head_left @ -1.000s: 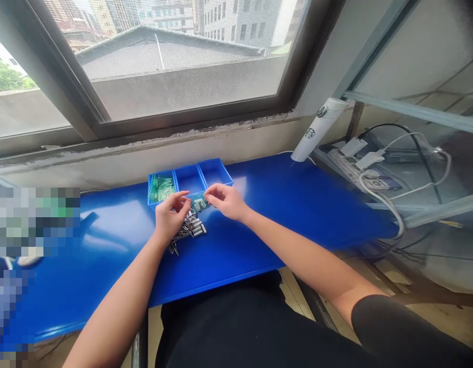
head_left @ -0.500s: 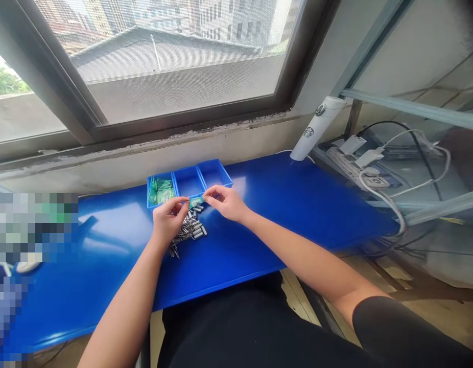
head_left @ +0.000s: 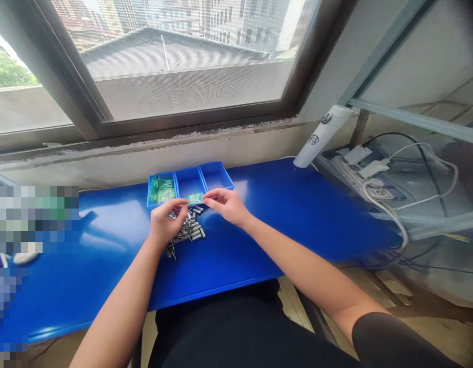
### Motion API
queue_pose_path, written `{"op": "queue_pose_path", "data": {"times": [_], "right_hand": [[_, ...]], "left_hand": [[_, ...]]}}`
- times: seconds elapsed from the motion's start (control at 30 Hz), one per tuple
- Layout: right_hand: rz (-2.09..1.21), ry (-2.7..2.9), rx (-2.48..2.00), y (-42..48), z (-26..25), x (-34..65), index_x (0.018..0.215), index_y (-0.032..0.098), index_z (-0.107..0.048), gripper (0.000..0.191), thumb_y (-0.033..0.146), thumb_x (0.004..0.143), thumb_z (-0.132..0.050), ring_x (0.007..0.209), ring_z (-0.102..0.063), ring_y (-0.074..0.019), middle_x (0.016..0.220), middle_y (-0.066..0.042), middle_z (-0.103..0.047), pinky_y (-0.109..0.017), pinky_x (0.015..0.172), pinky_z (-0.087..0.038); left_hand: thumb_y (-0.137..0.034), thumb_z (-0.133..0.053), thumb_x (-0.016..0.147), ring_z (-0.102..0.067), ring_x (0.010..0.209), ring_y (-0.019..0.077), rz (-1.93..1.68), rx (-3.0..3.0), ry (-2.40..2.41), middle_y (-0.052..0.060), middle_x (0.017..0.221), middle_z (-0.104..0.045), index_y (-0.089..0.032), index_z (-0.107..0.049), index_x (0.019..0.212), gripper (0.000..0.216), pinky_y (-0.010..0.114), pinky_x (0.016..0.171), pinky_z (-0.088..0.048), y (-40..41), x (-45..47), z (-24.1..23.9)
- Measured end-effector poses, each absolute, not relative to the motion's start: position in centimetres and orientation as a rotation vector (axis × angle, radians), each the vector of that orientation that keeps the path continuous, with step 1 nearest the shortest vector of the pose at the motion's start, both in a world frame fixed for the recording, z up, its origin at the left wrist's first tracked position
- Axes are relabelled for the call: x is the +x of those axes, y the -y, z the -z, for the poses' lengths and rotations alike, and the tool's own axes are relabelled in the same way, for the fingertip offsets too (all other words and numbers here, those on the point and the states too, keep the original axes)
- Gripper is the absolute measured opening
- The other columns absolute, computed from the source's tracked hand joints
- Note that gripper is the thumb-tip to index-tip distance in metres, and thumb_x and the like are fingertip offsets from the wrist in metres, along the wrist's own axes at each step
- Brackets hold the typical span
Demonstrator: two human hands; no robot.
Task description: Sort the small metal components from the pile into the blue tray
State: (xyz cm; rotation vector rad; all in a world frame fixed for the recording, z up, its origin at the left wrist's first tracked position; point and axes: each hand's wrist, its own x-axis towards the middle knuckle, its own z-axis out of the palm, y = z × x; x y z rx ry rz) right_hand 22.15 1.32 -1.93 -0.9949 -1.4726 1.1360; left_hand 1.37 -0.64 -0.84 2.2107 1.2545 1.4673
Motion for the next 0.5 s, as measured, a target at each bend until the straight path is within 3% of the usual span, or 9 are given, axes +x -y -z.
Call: {"op": "queue_pose_path", "data": {"times": [0.33, 0.5], "right_hand": [[-0.986, 1.512, -0.994, -1.50, 2.24, 21.89, 0.076, 0.018, -0.065, 0.014, 0.030, 0.073, -0.071, 0.070, -0.063, -0.0144, 0.079, -0.003, -0.069, -0.027, 0.061, -0.049], [-0.999, 1.495, -0.974, -1.57, 2.44, 21.87, 0.088, 0.019, -0.061, 0.020, 0.030, 0.074, -0.069, 0.071, -0.061, -0.0139, 0.079, -0.002, -0.067, -0.027, 0.062, -0.048]], "left_hand": [[-0.022, -0.065, 0.082, -0.065, 0.061, 0.0125, -1.486, 2.206, -1.240, 0.003, 0.076, -0.074, -0.018, -0.073, 0.089, 0.011, 0.025, 0.059, -0.054, 0.21, 1.45, 1.24], [-0.021, -0.066, 0.081, -0.061, 0.056, 0.0103, -1.495, 2.193, -1.217, 0.002, 0.070, -0.071, -0.018, -0.070, 0.082, 0.005, 0.022, 0.053, -0.050, 0.04, 1.58, 1.43]]}}
